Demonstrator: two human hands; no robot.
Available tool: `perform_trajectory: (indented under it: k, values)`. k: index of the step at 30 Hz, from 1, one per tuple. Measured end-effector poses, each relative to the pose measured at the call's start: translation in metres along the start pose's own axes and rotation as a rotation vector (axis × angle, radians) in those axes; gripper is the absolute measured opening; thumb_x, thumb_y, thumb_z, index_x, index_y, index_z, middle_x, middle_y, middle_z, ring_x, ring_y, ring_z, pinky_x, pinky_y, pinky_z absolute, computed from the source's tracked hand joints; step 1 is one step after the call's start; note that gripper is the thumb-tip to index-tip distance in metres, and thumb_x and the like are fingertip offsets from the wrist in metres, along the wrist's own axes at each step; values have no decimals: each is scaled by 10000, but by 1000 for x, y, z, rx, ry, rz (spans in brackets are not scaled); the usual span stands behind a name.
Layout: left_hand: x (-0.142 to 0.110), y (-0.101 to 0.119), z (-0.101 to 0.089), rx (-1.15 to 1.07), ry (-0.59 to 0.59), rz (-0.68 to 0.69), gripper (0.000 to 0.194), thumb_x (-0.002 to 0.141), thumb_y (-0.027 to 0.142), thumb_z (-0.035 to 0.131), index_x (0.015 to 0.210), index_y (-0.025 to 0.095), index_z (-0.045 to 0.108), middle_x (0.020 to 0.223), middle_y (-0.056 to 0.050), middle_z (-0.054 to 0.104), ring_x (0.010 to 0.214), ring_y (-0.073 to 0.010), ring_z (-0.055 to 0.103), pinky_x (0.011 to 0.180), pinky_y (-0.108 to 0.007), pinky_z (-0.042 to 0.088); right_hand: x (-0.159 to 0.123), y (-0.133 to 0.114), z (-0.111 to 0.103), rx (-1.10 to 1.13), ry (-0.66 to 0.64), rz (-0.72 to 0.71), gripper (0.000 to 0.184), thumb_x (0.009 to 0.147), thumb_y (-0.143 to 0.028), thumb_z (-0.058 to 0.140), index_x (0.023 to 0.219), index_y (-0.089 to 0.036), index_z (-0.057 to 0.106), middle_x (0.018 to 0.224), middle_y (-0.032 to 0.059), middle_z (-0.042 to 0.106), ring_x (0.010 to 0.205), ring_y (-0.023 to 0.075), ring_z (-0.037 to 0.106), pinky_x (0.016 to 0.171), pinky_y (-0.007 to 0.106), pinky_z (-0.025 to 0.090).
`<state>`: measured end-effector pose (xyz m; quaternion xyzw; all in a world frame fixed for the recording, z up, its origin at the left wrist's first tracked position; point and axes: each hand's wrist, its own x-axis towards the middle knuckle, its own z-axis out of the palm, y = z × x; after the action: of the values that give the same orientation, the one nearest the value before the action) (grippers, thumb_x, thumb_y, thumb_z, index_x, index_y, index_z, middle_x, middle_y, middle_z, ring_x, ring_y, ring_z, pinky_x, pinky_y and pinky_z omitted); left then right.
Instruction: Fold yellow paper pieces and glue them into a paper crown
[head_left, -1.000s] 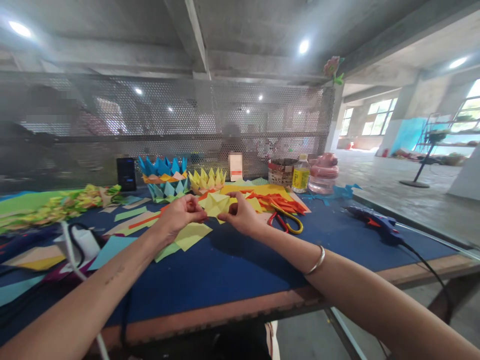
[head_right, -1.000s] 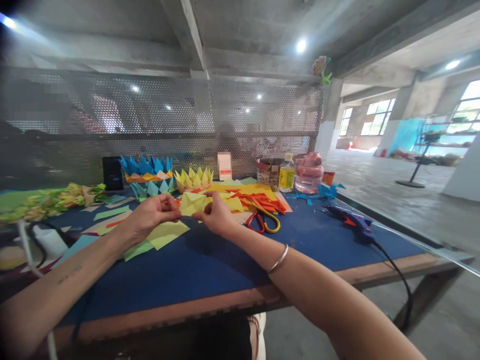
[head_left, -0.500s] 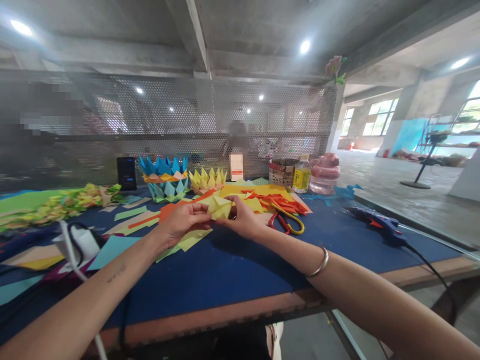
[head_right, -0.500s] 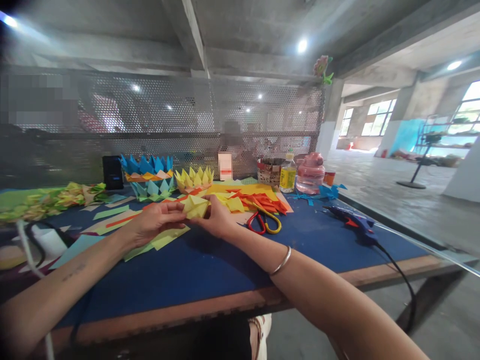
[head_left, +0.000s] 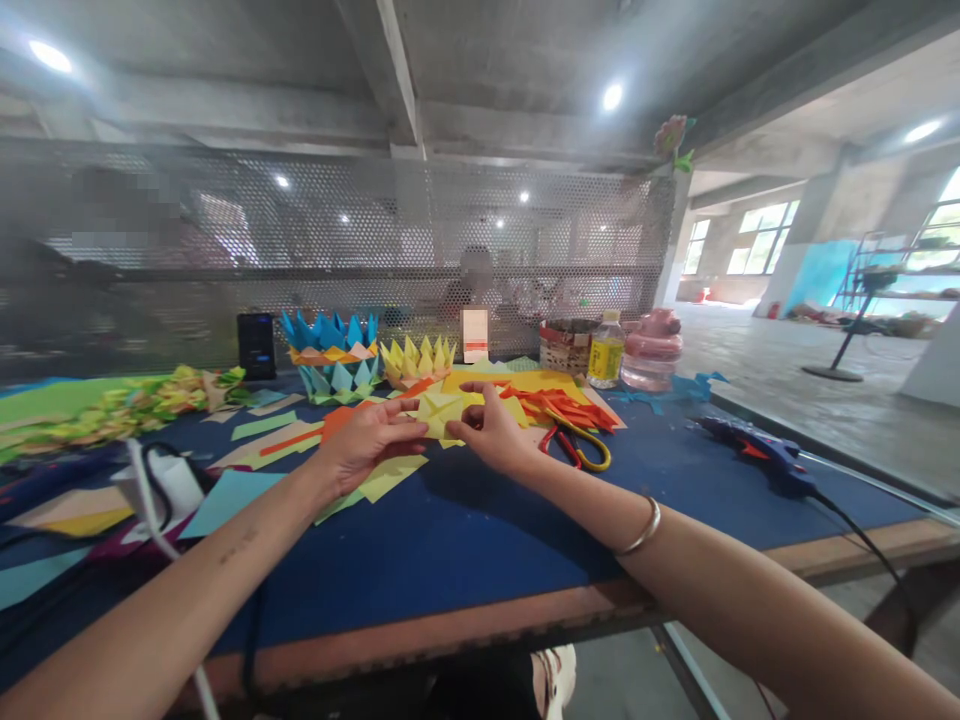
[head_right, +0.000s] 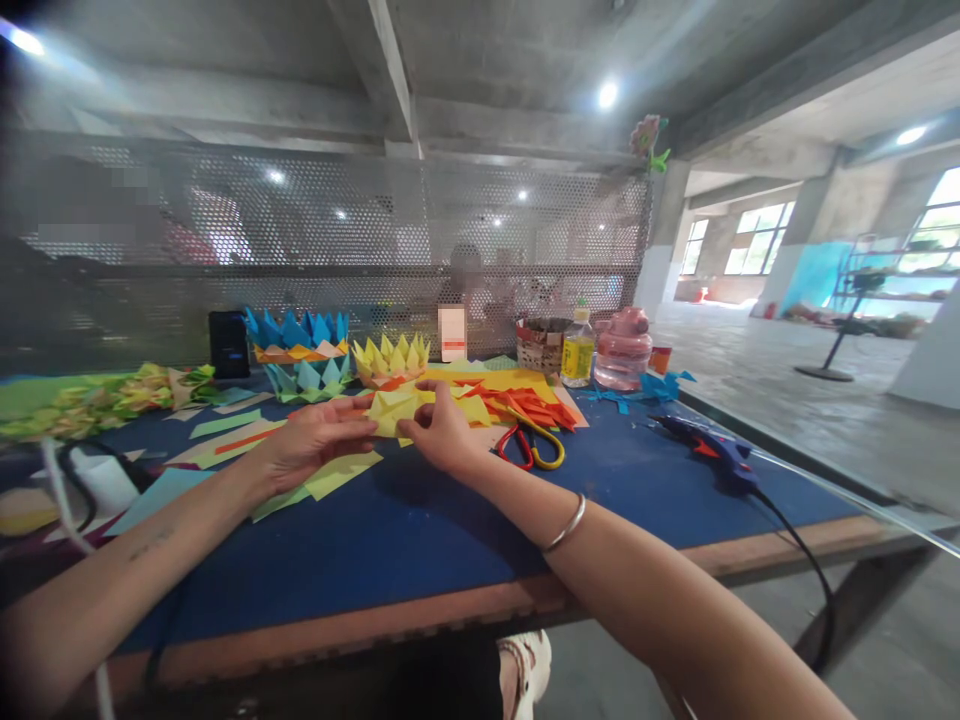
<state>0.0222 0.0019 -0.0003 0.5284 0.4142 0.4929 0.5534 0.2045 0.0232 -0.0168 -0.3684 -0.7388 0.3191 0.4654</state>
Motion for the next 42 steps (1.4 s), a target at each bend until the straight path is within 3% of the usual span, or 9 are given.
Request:
perform_trajectory:
  k: [6, 11, 18, 26, 32, 42]
  values:
    - [0, 1, 1, 28, 63, 110, 271, 627, 201, 779, 794, 170, 567, 698, 32, 603, 593, -93, 572, 614, -250, 541, 0, 1, -1, -62, 10, -39, 296, 729, -213, 540, 987, -208, 397, 549, -110, 428, 511, 91, 407, 533, 208, 325]
    - [0, -1, 1, 117, 51, 126, 232, 595, 234, 790, 743, 154, 630, 725, 14, 607, 643, -118, 577, 625, -270, 529, 0, 0, -2, -83, -20, -107, 108, 767, -229, 526, 865, -196, 495, 580, -75, 435, 541, 88, 408, 555, 213, 336]
    - [-2, 1, 3, 144, 66, 106, 244, 571, 232, 795, 767, 149, 676, 766, -14, 642, 683, -143, 598, 670, -308, 530, 1, -1, -1, -123, -36, -141, 270, 751, -267, 640, 1000, -176, 587, 614, -63, 442, 589, 96, 440, 609, 230, 376]
    - [-3, 1, 3, 140, -5, 113, 262, 616, 257, 779, 836, 157, 676, 846, -27, 675, 735, -155, 626, 694, -301, 532, 2, -2, -2, -72, -63, -99, 61, 759, -179, 608, 815, -158, 617, 599, -48, 494, 575, 88, 436, 597, 226, 364]
    - [-2, -2, 3, 133, -141, 87, 407, 592, 197, 796, 960, 157, 627, 798, -40, 713, 809, -197, 677, 788, -344, 520, 2, 0, -1, -54, -47, -82, 67, 755, -190, 607, 816, -163, 613, 601, -46, 488, 576, 93, 425, 567, 220, 343]
    - [-1, -5, 2, 192, -70, 77, 402, 603, 306, 798, 939, 144, 649, 789, -64, 731, 725, -197, 687, 666, -308, 527, 1, -3, 0, -44, -69, -84, 72, 753, -170, 588, 817, -167, 619, 654, -29, 544, 588, 94, 427, 567, 218, 332]
